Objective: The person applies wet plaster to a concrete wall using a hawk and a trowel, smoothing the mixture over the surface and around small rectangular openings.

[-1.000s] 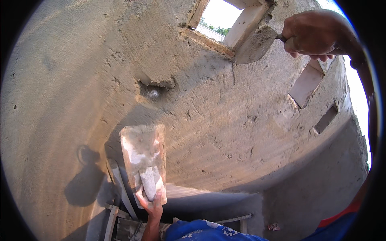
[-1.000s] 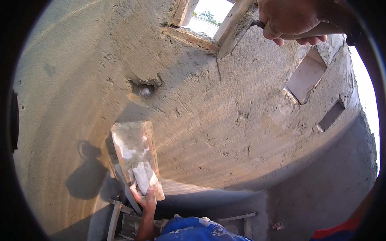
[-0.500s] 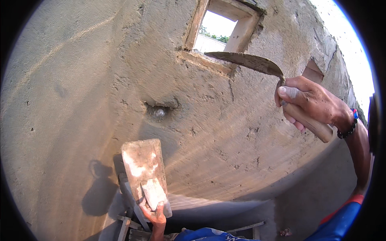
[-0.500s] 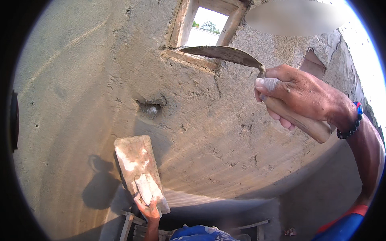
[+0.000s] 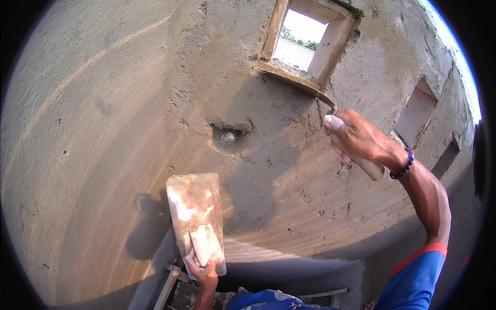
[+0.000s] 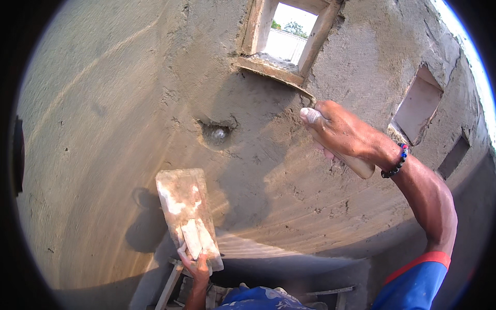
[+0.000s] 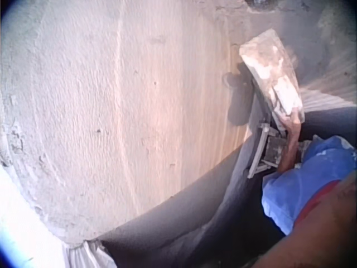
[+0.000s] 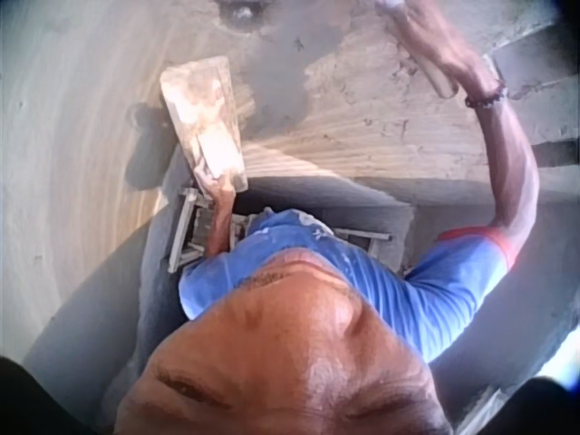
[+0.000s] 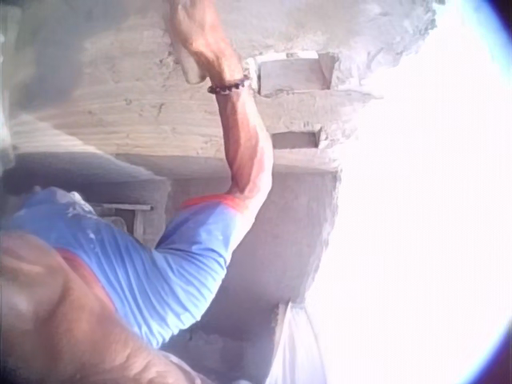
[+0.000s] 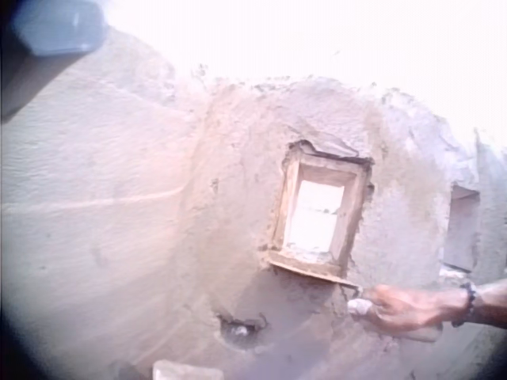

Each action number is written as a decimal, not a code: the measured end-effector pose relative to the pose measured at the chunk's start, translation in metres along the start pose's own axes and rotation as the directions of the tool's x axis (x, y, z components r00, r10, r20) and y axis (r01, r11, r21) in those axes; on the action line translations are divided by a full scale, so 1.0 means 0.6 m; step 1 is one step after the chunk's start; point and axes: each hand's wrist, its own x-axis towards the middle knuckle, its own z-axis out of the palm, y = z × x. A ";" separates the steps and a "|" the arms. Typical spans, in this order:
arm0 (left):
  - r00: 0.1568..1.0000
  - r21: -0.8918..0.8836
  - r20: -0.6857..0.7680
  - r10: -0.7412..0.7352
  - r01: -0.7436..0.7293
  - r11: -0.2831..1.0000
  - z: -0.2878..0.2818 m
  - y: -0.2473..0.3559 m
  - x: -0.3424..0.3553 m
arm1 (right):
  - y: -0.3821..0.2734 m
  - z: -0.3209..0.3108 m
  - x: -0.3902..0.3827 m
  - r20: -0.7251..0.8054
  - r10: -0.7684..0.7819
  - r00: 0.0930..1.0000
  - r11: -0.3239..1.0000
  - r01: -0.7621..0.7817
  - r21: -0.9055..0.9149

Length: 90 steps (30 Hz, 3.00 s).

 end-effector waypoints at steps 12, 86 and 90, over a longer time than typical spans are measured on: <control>0.999 -0.076 -0.024 0.047 -0.049 0.996 -0.002 0.022 0.001 | 0.045 0.075 -0.046 -0.135 -0.358 0.924 0.930 0.341 -0.134; -0.224 0.501 0.742 -0.631 -0.439 0.746 0.412 -0.083 -0.247 | 0.277 1.076 -0.943 0.357 0.918 -0.174 -0.363 -0.733 0.575; -0.265 0.456 0.709 -0.654 -0.536 0.711 0.384 -0.140 -0.248 | 0.274 1.048 -0.947 0.731 0.632 -0.258 -0.746 -0.459 0.483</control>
